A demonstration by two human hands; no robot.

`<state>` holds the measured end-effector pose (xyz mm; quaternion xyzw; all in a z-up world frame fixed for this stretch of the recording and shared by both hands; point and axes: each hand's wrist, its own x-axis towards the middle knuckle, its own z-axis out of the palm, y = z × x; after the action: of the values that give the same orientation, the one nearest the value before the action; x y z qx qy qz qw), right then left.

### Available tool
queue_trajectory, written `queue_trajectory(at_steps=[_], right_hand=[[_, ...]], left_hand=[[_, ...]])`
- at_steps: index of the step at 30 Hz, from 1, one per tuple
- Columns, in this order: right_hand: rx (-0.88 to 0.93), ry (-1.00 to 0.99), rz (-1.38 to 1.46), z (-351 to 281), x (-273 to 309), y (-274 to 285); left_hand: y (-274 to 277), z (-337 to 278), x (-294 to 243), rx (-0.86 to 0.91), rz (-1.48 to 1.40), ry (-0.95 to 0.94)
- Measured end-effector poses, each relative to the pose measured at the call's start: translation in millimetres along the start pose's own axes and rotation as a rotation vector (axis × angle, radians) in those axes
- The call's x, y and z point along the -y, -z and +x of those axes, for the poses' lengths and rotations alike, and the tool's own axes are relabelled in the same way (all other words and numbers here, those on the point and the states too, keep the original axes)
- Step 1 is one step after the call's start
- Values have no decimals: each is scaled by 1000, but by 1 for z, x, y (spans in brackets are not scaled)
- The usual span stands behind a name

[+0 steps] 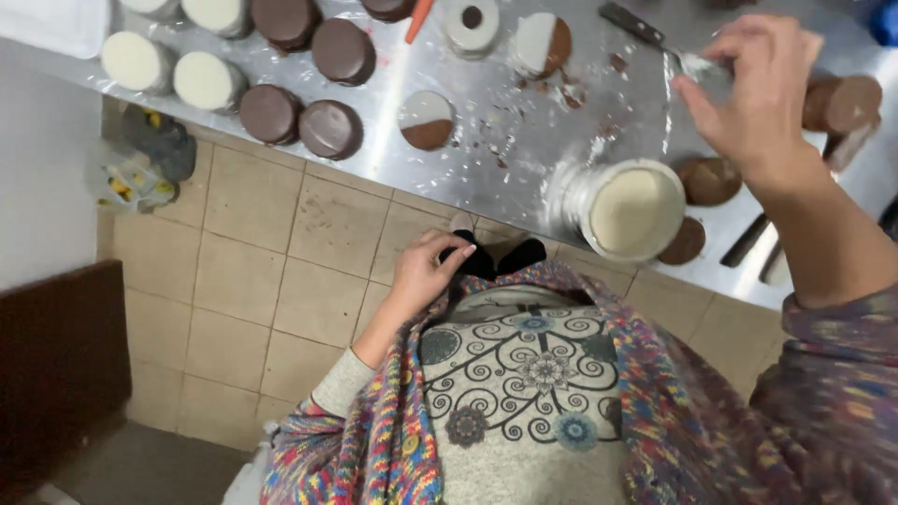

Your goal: The recorder dips round chocolate-covered cakes into a container of white glaze or chocolate to coat half of them.

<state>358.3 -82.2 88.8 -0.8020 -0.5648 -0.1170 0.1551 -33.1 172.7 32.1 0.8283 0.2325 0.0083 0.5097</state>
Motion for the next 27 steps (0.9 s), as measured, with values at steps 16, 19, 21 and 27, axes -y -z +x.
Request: queue_trajectory(at_steps=[16, 19, 21, 27], right_hand=[[48, -714, 390, -219, -1, -1], [163, -866, 410, -202, -13, -23], [264, -866, 364, -190, -16, -21], [423, -908, 379, -167, -19, -21]], left_hand=[[-73, 23, -54, 155, 41, -164], [-78, 14, -66, 162, 70, -139], [-83, 8, -65, 116, 76, -134], [-88, -11, -57, 25, -24, -96]])
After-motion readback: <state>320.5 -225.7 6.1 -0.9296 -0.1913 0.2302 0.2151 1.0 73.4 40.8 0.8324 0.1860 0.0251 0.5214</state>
